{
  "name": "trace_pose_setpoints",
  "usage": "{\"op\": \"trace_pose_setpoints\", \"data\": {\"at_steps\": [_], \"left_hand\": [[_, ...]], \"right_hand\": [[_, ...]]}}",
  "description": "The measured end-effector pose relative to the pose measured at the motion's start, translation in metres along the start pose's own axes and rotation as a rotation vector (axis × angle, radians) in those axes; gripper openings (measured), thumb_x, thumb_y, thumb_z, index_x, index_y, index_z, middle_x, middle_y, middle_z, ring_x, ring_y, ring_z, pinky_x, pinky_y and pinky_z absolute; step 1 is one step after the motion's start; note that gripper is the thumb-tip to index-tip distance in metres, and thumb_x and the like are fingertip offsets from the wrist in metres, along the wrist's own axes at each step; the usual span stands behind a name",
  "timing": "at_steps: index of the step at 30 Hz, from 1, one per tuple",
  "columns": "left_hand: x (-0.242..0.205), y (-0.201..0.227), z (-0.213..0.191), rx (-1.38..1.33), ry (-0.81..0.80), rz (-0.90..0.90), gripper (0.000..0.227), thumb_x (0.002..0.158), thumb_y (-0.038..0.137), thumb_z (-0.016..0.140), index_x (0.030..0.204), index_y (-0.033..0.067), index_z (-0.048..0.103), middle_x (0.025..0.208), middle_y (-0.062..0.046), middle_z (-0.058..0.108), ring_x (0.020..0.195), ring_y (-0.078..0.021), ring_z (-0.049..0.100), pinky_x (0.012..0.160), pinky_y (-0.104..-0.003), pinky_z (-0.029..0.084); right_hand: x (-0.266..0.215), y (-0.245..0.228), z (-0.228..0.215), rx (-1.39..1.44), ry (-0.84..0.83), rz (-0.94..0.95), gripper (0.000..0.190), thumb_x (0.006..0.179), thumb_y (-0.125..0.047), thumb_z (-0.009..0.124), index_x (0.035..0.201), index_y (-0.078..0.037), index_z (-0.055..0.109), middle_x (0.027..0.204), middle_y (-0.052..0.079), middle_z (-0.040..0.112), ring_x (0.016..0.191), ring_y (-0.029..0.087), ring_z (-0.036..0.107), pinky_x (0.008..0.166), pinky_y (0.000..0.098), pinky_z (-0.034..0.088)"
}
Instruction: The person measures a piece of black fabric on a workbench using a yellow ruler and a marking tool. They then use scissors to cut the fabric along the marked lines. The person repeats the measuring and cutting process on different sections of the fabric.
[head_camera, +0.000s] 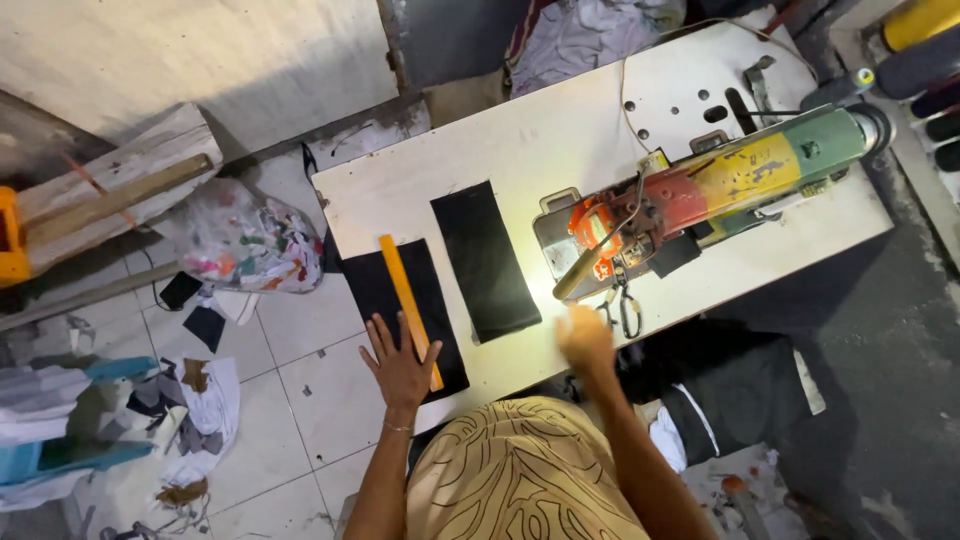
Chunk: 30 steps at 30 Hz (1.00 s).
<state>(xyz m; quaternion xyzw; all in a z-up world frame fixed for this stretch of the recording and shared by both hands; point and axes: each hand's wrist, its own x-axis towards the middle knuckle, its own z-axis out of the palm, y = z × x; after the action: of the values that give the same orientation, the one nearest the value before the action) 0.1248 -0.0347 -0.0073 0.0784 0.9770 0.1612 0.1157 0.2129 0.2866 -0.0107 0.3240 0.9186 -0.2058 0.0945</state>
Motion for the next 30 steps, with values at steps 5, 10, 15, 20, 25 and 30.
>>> {"op": "trace_pose_setpoints", "data": {"at_steps": [5, 10, 15, 20, 25, 30], "left_hand": [[-0.01, 0.002, 0.019, 0.011, 0.139, 0.09, 0.066, 0.104, 0.06, 0.033, 0.162, 0.0307, 0.027, 0.17, -0.022, 0.012, 0.158, -0.0393, 0.007, 0.118, -0.069, 0.007], [0.005, -0.03, 0.011, -0.277, 0.078, 0.038, 0.063, 0.107, 0.024, 0.039, 0.166, 0.0328, 0.018, 0.171, -0.008, 0.018, 0.158, -0.0261, 0.013, 0.122, -0.059, 0.01], [0.0, -0.051, -0.013, -0.062, 0.013, 0.207, 0.07, 0.102, 0.036, 0.051, 0.164, 0.0242, 0.022, 0.168, 0.001, 0.03, 0.155, -0.017, 0.023, 0.12, -0.053, 0.014], [0.011, -0.069, -0.002, 0.064, 0.113, 0.379, 0.061, 0.097, 0.05, 0.058, 0.151, 0.0222, 0.047, 0.162, -0.004, 0.04, 0.148, -0.0223, 0.035, 0.115, -0.053, 0.023], [0.024, -0.069, -0.021, 0.14, 0.05, 0.483, 0.082, 0.086, 0.078, 0.054, 0.143, 0.0188, 0.057, 0.154, -0.008, 0.047, 0.138, -0.0285, 0.046, 0.105, -0.055, 0.043], [0.024, -0.074, -0.015, 0.173, 0.046, 0.52, 0.091, 0.075, 0.073, 0.067, 0.146, 0.0166, 0.055, 0.154, -0.013, 0.047, 0.138, -0.0348, 0.047, 0.099, -0.058, 0.05]], "right_hand": [[-0.04, -0.139, 0.046, 0.006, -0.22, -0.465, 0.031, 0.093, -0.047, 0.061, 0.108, -0.023, 0.073, 0.094, 0.005, 0.077, 0.091, 0.03, 0.076, 0.075, 0.0474, 0.063], [-0.031, -0.198, 0.095, -0.14, -0.21, -0.357, 0.073, 0.089, -0.076, 0.051, 0.102, -0.006, 0.063, 0.091, 0.016, 0.073, 0.089, 0.037, 0.077, 0.072, 0.0477, 0.062], [-0.03, -0.197, 0.125, 0.131, -0.229, 0.007, 0.057, 0.079, -0.058, 0.071, 0.094, -0.003, 0.074, 0.081, 0.018, 0.073, 0.082, 0.042, 0.074, 0.06, 0.0505, 0.059], [-0.056, -0.208, 0.067, 0.215, -0.117, -0.107, 0.03, 0.088, -0.034, 0.06, 0.109, -0.013, 0.066, 0.094, 0.018, 0.069, 0.086, 0.045, 0.073, 0.068, 0.0568, 0.061], [-0.04, -0.145, 0.085, -0.053, 0.195, -0.155, 0.032, 0.09, -0.006, 0.049, 0.121, -0.009, 0.044, 0.086, 0.017, 0.063, 0.076, 0.044, 0.071, 0.065, 0.0556, 0.059], [-0.08, -0.087, 0.113, 0.034, 0.327, -0.063, 0.041, 0.092, -0.01, 0.058, 0.13, -0.026, 0.052, 0.075, 0.015, 0.068, 0.074, 0.042, 0.074, 0.066, 0.0564, 0.06]]}}
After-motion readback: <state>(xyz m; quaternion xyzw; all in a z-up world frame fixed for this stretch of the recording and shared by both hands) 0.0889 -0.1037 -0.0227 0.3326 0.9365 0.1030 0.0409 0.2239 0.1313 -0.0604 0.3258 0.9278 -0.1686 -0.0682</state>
